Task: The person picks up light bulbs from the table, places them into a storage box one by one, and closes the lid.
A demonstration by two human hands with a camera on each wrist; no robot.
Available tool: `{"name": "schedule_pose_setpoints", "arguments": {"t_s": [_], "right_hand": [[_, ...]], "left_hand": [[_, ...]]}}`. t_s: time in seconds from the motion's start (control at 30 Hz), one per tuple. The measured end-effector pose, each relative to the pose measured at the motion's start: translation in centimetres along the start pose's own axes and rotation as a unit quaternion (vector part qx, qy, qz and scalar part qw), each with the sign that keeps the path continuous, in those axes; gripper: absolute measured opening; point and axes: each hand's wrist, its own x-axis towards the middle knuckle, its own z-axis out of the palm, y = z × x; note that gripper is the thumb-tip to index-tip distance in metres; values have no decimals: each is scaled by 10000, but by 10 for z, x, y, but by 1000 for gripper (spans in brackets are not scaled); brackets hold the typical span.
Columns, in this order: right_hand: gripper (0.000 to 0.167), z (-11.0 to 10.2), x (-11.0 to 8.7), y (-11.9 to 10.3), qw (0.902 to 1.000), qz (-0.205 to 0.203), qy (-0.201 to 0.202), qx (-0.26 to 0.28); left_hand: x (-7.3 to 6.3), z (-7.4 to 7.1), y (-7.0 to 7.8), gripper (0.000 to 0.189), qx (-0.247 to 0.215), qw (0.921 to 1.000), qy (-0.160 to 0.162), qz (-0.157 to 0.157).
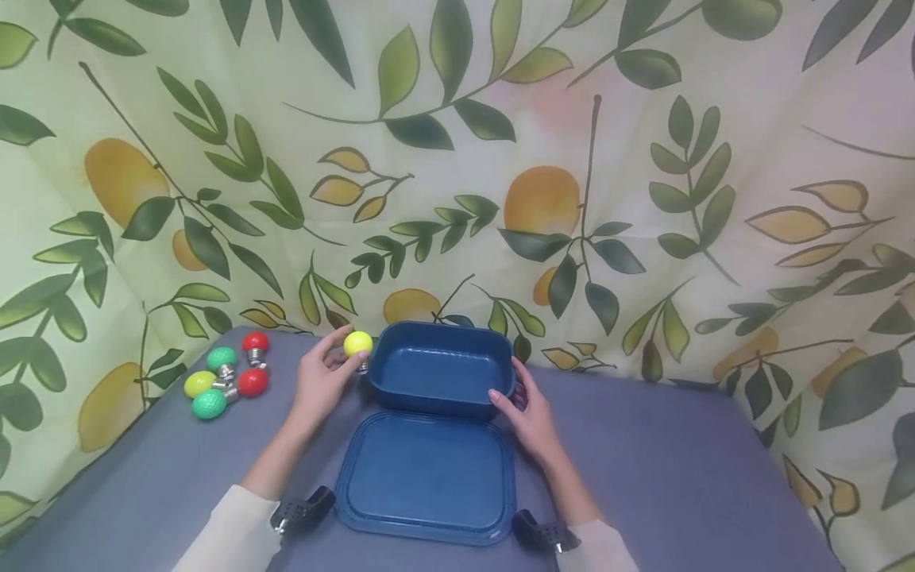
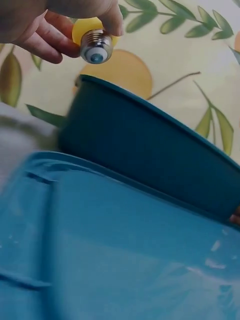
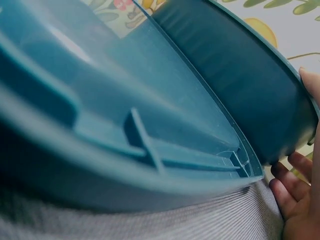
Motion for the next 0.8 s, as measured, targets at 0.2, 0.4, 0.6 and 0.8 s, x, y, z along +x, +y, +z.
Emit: {"name": "schedule_pose_setpoints", "arguments": {"t_s": [0.2,0.4,0.6,0.8], "right_hand": [[72,-1,2,0,9999,47,-9,-114],[72,-2,1,1,9999,98,90,-71],[74,0,2,3,9999,100,31,-32],[73,-1,2,3,9999,123,62,-20]], "left_hand": [[7,20,9,48,-45,9997,-197,-99],[10,35,2,50,168,9992,-303,-222],[7,40,-13,48,546,9977,-407,-70],[7,39,-16,46,1047,9931,-519,1]]}}
